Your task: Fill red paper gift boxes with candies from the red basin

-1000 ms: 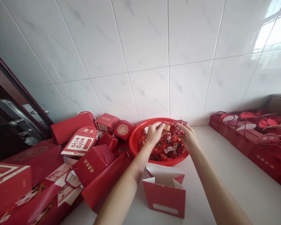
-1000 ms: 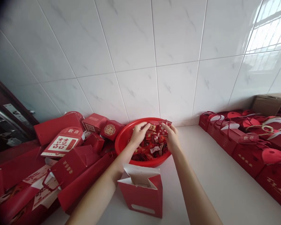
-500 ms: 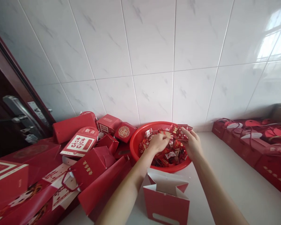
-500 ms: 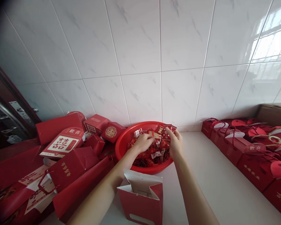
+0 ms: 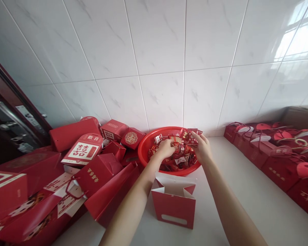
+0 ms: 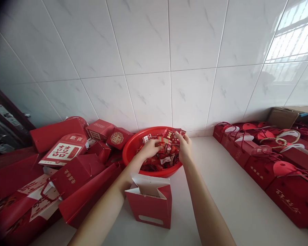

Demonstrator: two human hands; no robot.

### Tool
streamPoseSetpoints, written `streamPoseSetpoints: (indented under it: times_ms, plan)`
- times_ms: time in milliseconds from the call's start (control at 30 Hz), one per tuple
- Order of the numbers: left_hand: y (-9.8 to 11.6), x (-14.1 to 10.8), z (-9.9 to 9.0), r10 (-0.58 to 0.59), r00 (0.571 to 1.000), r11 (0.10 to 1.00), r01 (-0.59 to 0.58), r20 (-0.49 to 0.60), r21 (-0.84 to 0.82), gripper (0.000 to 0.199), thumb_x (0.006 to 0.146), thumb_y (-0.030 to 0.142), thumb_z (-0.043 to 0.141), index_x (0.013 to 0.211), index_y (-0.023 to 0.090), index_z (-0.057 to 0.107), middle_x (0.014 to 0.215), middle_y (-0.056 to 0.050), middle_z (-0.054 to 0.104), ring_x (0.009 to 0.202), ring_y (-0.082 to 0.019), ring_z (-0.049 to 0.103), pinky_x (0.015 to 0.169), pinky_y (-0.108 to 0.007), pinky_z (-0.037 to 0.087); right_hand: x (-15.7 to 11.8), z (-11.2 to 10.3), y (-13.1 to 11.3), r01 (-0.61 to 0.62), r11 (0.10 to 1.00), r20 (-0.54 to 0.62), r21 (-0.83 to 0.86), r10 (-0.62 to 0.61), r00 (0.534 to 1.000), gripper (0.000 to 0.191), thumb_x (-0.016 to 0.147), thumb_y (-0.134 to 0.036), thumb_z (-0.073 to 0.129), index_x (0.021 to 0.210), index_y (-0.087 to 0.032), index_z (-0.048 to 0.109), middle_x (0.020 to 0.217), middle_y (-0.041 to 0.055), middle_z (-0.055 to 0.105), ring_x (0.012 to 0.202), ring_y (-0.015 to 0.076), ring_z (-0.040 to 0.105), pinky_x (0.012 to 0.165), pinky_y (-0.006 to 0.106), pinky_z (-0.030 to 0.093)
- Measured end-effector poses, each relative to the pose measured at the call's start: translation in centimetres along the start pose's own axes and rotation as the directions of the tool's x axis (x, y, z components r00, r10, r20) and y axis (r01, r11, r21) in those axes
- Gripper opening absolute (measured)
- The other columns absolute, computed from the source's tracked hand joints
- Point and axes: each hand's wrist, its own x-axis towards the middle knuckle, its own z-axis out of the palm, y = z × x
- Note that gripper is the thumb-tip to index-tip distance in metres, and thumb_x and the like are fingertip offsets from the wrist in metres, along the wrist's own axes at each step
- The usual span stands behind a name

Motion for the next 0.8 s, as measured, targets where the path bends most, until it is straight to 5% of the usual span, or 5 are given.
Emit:
streamPoseSetpoints:
  times_ms: [100,300,600,800]
  plan:
    - [0.7,0.0,-0.2,0.042,0.997,0.969,-0.057,-0.069,-0.24,0.018,0.079,0.015,0.066,0.095,0.016,0.074,0.104,-0.011,0.078,0.096,-0.024,0.072,0.089,-0.034,0.053,0.0,0.0,0.0,0.002,1.0,0.003,0.003,-0.002,1.0,0.035,0.054,-0.039,0.089,0.073,-0.019,0.068,0.069,-0.0026,0.071,0.06,0.013,0.065,0.051,0.022,0.055]
    - [1.3,-1.7,-1.7,-0.012,0.985,0.696,-0.114,-0.17,-0.709,0.023,0.07,0.034,0.078,0.086,0.017,0.073,0.098,-0.008,0.078,0.095,-0.024,0.072,0.09,-0.037,0.054,0.0,-0.1,-0.2,0.008,1.0,0.0,-0.016,-0.008,1.0,0.036,0.052,-0.038,0.089,0.073,-0.019,0.068,0.07,-0.0018,0.071,0.06,0.0142,0.066,0.051,0.024,0.058]
    - [3.7,-6.8,-5.2,-0.003,0.96,0.609,-0.22,-0.28,-0.762,0.037,0.065,0.049,0.084,0.087,0.021,0.076,0.093,-0.004,0.078,0.09,-0.023,0.072,0.085,-0.035,0.057,-4.1,2.9,-3.9,0.112,0.976,0.345,-0.185,-0.042,0.938,0.042,0.062,-0.049,0.088,0.087,-0.019,0.073,0.076,0.0007,0.07,0.068,0.0162,0.066,0.055,0.026,0.059]
    - [5.4,-9.5,-5.1,-0.002,0.901,0.637,-0.334,-0.435,-0.695,0.032,0.072,0.046,0.08,0.089,0.019,0.074,0.092,-0.005,0.078,0.09,-0.024,0.073,0.085,-0.035,0.058,-7.2,4.3,-5.3,0.23,0.936,0.408,-0.266,-0.107,0.907,0.038,0.069,-0.049,0.085,0.092,-0.02,0.073,0.077,0.0015,0.071,0.067,0.0172,0.066,0.058,0.028,0.059]
